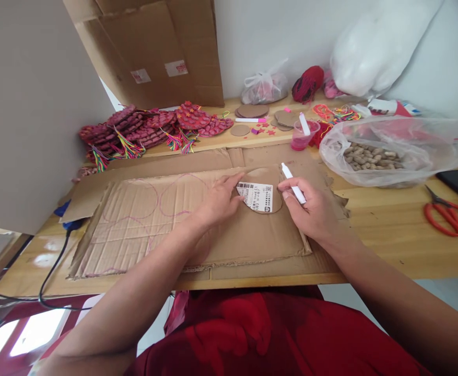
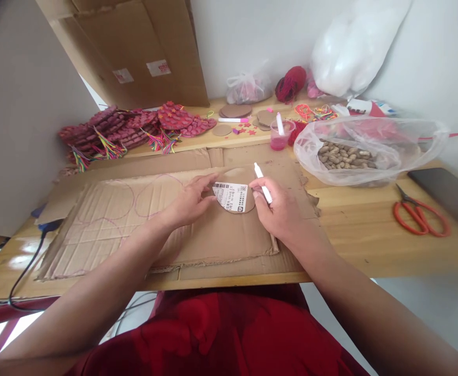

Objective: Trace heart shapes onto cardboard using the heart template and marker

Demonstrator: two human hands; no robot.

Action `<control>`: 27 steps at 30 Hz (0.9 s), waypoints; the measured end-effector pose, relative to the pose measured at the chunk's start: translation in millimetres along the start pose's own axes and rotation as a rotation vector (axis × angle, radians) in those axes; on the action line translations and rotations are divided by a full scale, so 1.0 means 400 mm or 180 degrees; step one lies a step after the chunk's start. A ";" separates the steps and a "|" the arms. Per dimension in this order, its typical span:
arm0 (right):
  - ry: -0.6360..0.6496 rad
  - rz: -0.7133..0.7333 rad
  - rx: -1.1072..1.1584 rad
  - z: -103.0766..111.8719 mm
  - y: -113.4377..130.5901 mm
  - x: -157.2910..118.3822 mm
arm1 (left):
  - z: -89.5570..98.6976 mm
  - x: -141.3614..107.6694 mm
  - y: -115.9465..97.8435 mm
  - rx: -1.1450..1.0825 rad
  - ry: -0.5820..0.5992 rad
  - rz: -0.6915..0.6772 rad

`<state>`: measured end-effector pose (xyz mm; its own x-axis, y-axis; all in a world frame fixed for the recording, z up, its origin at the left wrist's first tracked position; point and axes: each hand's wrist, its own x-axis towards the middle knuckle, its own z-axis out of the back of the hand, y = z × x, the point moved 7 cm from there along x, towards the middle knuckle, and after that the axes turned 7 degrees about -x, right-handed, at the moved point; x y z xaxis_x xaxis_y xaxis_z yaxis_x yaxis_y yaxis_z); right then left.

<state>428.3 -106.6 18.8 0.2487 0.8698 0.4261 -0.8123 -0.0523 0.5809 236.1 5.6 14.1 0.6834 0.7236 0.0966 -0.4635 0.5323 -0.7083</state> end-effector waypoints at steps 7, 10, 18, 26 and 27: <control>0.0076 0.0091 0.0113 0.004 0.052 -0.039 | -0.002 -0.004 -0.010 -0.0054 0.0017 0.0091; 0.0505 0.0190 0.0405 -0.013 0.092 -0.090 | 0.008 -0.010 -0.010 -0.0244 0.0060 0.0282; 0.0007 0.0111 0.0345 0.049 0.098 -0.123 | 0.011 -0.113 -0.057 0.0118 0.0016 -0.0022; 0.0374 0.0270 0.0180 0.001 0.108 -0.157 | -0.042 -0.235 -0.084 0.0601 0.0056 0.0114; 0.0400 0.0293 0.0203 -0.003 0.114 -0.160 | -0.040 -0.243 -0.082 0.0578 0.0047 0.0159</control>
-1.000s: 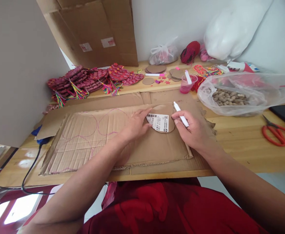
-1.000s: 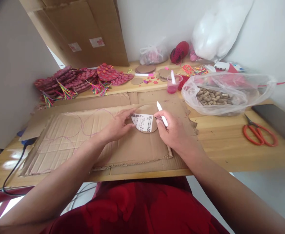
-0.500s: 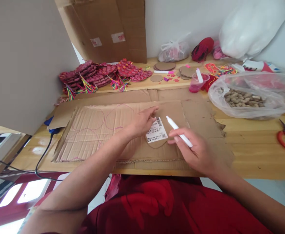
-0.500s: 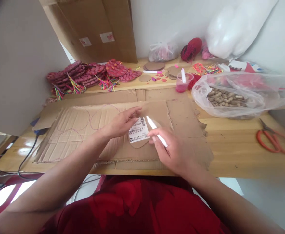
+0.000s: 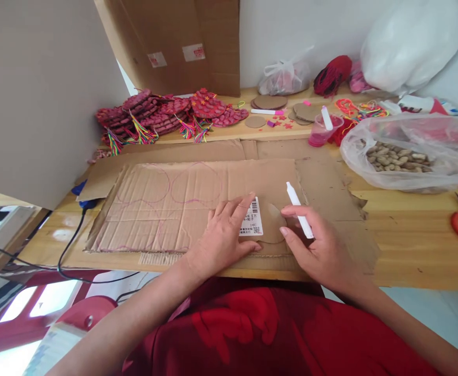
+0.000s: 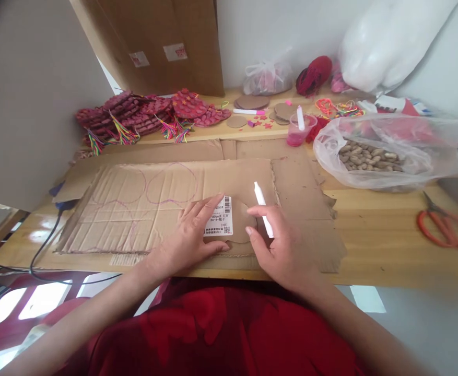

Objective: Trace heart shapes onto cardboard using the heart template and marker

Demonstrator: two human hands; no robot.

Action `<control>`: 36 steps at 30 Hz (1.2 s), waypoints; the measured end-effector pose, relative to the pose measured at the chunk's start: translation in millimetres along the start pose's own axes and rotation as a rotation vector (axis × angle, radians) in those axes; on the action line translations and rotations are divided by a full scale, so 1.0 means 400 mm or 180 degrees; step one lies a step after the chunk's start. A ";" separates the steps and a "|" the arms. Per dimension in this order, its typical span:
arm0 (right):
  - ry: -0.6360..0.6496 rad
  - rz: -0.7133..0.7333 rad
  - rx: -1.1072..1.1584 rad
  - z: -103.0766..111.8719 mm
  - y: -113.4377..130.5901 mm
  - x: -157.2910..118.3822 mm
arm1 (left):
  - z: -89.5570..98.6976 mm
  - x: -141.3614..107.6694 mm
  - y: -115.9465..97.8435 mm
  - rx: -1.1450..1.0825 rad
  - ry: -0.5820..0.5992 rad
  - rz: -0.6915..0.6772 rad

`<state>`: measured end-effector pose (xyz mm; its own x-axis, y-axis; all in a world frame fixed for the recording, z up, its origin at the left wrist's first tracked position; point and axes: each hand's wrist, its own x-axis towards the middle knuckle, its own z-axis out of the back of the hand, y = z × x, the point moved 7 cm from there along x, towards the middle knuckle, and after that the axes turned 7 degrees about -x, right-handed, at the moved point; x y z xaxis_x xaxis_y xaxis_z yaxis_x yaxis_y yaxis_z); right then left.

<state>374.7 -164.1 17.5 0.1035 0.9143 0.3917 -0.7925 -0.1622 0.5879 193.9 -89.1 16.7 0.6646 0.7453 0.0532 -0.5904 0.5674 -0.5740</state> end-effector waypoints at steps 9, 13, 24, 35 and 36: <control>0.0063 0.0200 -0.0279 -0.007 0.018 -0.010 | 0.028 -0.052 0.023 -0.0448 -0.0206 -0.0136; -0.0093 0.0305 -0.0501 0.003 0.023 -0.018 | 0.059 -0.085 0.052 -0.0680 -0.0511 -0.0211; -0.0024 0.0344 -0.0547 -0.011 0.025 -0.023 | 0.051 -0.118 0.058 -0.0647 -0.0511 -0.0218; 0.0000 0.0381 -0.0517 -0.022 0.020 -0.043 | 0.043 -0.124 0.057 -0.0625 -0.0461 -0.0121; 0.0002 0.0376 -0.0517 -0.023 0.018 -0.045 | 0.042 -0.125 0.056 -0.0626 -0.0471 -0.0130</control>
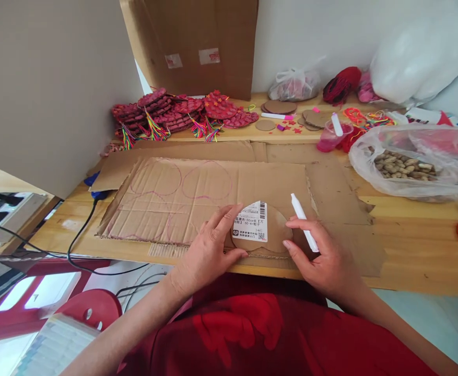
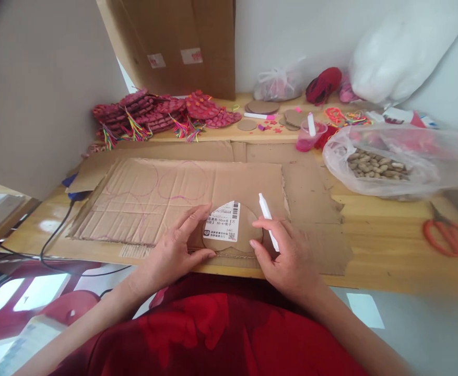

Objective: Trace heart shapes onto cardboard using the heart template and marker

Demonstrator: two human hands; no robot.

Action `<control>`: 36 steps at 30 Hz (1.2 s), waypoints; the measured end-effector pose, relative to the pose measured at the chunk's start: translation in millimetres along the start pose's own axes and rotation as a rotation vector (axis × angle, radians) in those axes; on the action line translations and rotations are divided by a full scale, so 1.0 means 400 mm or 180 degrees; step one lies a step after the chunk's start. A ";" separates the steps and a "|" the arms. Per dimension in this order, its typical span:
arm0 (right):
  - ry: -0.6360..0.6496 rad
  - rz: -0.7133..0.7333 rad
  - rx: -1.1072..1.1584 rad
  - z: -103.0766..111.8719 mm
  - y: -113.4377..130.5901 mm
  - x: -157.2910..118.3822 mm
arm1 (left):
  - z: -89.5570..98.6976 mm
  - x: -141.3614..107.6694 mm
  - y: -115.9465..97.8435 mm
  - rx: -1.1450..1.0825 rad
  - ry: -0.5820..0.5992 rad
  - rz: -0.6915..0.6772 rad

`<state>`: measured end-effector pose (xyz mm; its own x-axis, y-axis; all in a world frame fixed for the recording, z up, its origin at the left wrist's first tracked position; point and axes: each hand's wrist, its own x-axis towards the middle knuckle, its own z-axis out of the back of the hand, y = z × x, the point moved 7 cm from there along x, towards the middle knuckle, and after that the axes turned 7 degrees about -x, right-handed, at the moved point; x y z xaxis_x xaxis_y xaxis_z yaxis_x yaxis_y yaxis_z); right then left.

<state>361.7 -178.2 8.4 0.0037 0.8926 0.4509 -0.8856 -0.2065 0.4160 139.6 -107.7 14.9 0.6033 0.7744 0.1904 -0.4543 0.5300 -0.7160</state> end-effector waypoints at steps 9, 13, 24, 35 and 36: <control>-0.0076 -0.0029 -0.0033 0.008 0.004 -0.004 | 0.001 -0.001 0.005 0.0026 -0.0073 -0.0072; -0.0191 -0.0006 -0.0042 0.024 0.010 -0.003 | 0.021 -0.002 0.005 -0.0086 -0.0229 -0.0213; -0.0033 -0.0338 -0.0065 0.035 0.001 -0.020 | 0.047 -0.028 0.001 -0.0345 -0.0309 -0.0083; 0.0063 -0.0243 -0.0018 0.021 -0.001 -0.022 | 0.019 -0.008 0.013 -0.0237 -0.0110 0.0002; 0.0068 -0.0245 -0.0023 0.020 -0.002 -0.022 | 0.017 -0.004 0.012 -0.0229 -0.0104 -0.0006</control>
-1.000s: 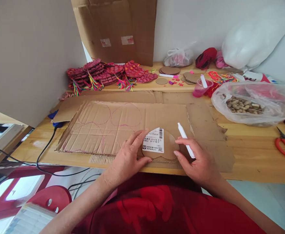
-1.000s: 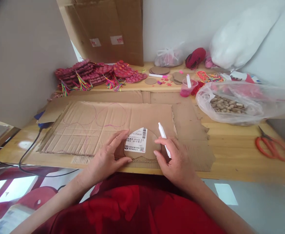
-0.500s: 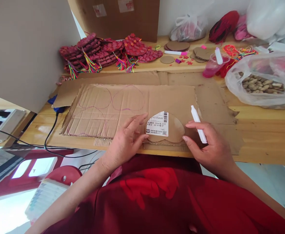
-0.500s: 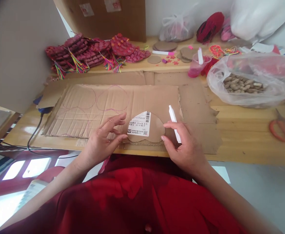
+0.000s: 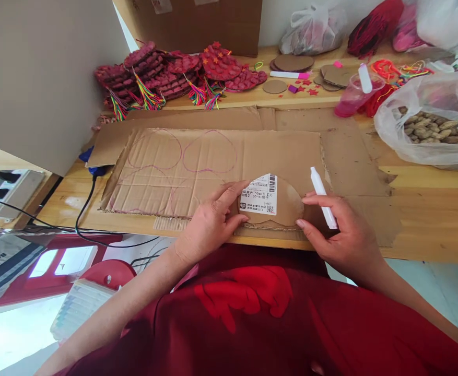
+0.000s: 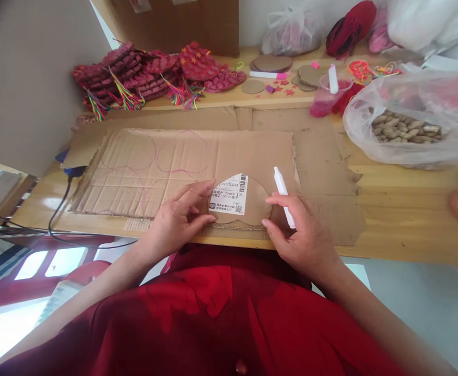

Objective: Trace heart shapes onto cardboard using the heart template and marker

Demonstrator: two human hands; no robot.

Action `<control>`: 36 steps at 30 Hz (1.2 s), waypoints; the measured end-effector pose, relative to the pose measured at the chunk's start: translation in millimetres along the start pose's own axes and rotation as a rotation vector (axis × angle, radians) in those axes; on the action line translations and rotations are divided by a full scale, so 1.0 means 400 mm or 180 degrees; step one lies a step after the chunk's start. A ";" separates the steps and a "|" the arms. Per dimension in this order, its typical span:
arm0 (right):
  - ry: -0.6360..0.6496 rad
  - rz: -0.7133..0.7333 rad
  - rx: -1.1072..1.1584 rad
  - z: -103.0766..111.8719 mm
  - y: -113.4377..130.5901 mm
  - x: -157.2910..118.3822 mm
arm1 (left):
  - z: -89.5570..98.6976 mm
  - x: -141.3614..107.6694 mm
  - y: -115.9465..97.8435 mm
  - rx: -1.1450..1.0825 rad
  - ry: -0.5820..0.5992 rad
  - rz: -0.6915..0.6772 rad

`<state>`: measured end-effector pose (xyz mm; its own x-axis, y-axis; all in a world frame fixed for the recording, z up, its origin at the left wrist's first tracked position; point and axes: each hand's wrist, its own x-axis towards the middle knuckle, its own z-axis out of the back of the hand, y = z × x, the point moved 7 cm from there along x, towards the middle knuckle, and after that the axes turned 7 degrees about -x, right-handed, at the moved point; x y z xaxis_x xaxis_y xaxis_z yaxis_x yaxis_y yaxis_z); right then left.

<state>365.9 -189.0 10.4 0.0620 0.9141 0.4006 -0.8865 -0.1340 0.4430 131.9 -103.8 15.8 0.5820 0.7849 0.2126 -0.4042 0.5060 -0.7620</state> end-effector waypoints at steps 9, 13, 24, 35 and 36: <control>-0.0050 0.0064 0.0005 0.002 0.002 -0.001 | -0.018 0.014 -0.023 0.0155 0.0207 -0.0251; -0.0116 -0.0031 0.0106 0.007 -0.002 -0.003 | -0.023 0.009 -0.029 0.0227 0.0259 -0.0370; -0.0087 -0.0531 0.0507 0.012 -0.034 -0.008 | -0.035 0.013 -0.017 0.0542 0.0282 -0.0694; -0.0083 -0.0289 0.0272 0.012 -0.016 0.003 | -0.037 0.010 -0.020 0.0571 0.0428 -0.0760; -0.0084 -0.0230 0.0231 0.011 -0.013 0.004 | -0.035 0.009 -0.020 0.0530 0.0470 -0.0749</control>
<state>372.7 -188.5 12.5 0.1375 0.9122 0.3861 -0.8437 -0.0963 0.5281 147.1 -110.0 14.3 0.7642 0.5854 0.2707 -0.3493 0.7285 -0.5893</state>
